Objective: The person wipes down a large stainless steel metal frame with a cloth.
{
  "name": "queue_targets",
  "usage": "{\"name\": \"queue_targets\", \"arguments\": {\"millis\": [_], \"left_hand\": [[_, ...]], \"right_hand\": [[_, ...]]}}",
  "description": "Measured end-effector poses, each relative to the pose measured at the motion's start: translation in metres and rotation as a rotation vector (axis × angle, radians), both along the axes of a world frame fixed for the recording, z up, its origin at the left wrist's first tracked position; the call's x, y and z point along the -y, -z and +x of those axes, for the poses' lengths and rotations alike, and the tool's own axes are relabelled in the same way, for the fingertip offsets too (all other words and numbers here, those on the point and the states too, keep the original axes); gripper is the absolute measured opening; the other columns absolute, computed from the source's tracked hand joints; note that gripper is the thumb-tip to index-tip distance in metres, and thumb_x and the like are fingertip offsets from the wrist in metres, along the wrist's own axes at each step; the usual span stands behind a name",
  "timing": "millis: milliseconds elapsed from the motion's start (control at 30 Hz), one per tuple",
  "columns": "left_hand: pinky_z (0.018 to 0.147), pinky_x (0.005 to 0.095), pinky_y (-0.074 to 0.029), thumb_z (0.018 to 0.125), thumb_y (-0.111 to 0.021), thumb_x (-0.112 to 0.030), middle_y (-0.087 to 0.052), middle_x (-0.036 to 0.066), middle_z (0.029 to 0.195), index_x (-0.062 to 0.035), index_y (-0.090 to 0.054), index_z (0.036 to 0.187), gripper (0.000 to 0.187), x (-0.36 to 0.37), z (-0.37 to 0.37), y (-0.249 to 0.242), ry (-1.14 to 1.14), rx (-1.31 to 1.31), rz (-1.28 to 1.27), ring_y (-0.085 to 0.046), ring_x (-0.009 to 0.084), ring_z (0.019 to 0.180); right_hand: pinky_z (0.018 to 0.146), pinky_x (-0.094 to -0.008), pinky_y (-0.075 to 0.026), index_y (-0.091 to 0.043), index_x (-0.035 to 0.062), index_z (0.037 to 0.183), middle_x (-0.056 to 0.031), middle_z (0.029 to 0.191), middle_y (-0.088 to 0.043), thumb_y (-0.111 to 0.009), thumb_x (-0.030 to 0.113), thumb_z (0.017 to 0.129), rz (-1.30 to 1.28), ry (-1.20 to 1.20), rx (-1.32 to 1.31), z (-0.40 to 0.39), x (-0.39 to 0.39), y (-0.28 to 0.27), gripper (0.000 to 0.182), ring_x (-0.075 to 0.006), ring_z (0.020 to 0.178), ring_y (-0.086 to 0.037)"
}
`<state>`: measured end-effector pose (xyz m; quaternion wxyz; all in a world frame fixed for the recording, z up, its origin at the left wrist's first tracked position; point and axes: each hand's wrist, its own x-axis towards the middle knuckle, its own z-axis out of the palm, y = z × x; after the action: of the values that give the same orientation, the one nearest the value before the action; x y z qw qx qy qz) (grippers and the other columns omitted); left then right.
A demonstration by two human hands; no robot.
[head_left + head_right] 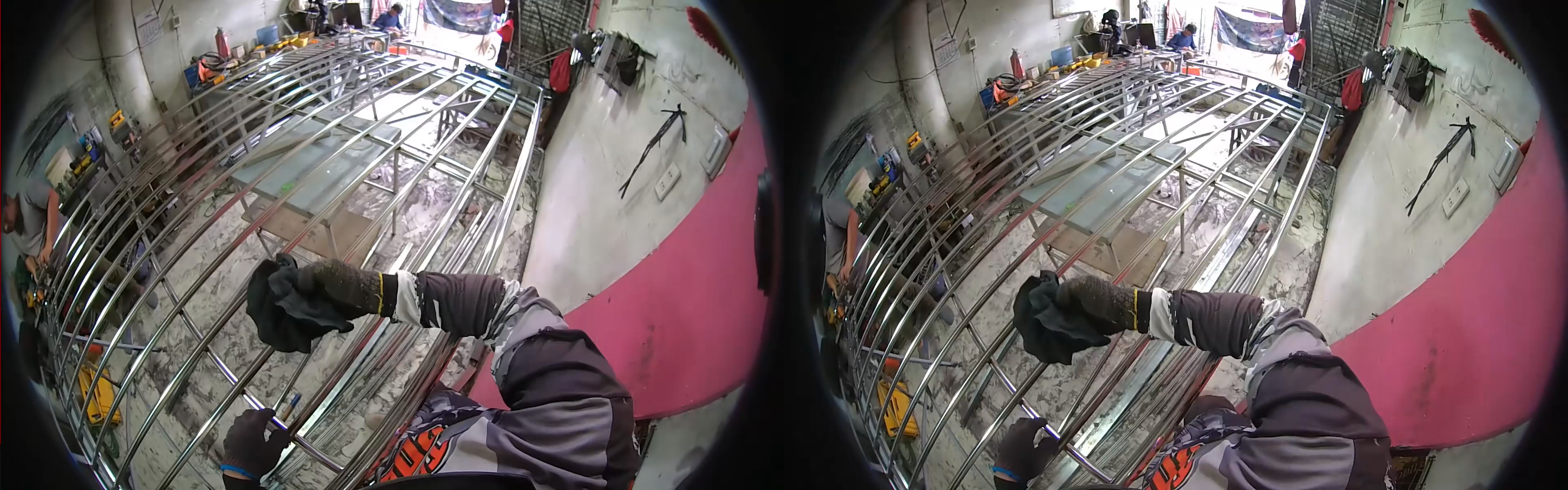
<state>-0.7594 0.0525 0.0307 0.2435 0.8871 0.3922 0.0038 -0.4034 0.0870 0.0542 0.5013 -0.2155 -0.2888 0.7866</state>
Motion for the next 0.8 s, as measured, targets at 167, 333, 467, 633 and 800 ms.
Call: {"name": "queue_targets", "arguments": {"millis": [167,333,467,633,800], "left_hand": [[0.086,0.0484,-0.053,0.079,-0.078,-0.035,-0.067,0.016,0.106,-0.0076,-0.069,0.114,0.046,0.003,0.003,0.006,0.002,0.015,-0.029,-0.065,0.0369,0.101],[0.084,0.0484,-0.052,0.078,-0.081,-0.034,-0.068,0.015,0.105,-0.0081,-0.069,0.113,0.046,0.005,0.007,0.008,0.019,0.005,-0.039,-0.065,0.0361,0.097],[0.091,0.0488,-0.049,0.076,-0.081,-0.028,-0.067,0.015,0.109,-0.0072,-0.066,0.117,0.048,0.009,0.019,-0.018,-0.020,0.008,-0.063,-0.062,0.0372,0.105],[0.094,0.0496,-0.048,0.070,-0.080,-0.019,-0.065,0.017,0.117,-0.0070,-0.064,0.117,0.051,0.011,0.021,-0.035,-0.046,0.043,0.061,-0.060,0.0393,0.110],[0.093,0.0499,-0.048,0.068,-0.078,-0.016,-0.064,0.017,0.115,-0.0063,-0.064,0.113,0.049,0.013,0.029,-0.042,-0.054,0.072,0.007,-0.060,0.0386,0.108]], "right_hand": [[0.037,-0.0256,-0.040,-0.045,0.0095,0.095,-0.0026,0.065,-0.048,-0.045,0.010,0.098,0.268,0.007,0.117,0.016,0.017,-0.041,0.003,-0.0149,0.048,-0.050],[0.062,-0.0390,-0.057,-0.055,0.0048,0.098,-0.0112,0.086,-0.064,-0.047,0.012,0.103,0.229,-0.144,0.103,0.025,0.013,-0.033,0.012,-0.0220,0.071,-0.066],[0.057,-0.0363,-0.055,-0.055,0.0024,0.102,-0.0117,0.079,-0.062,-0.043,0.012,0.095,-0.098,-0.034,-0.029,0.010,0.026,-0.040,0.017,-0.0188,0.062,-0.063],[0.049,-0.0305,-0.051,-0.053,-0.0001,0.110,-0.0156,0.087,-0.065,-0.046,0.013,0.092,0.002,-0.366,-0.453,0.020,0.021,-0.017,0.023,-0.0209,0.057,-0.061],[0.065,-0.0329,-0.053,-0.054,-0.0010,0.115,-0.0160,0.095,-0.062,-0.055,0.024,0.096,0.069,-0.306,-0.375,0.010,0.012,-0.021,0.032,-0.0225,0.077,-0.063]]}}
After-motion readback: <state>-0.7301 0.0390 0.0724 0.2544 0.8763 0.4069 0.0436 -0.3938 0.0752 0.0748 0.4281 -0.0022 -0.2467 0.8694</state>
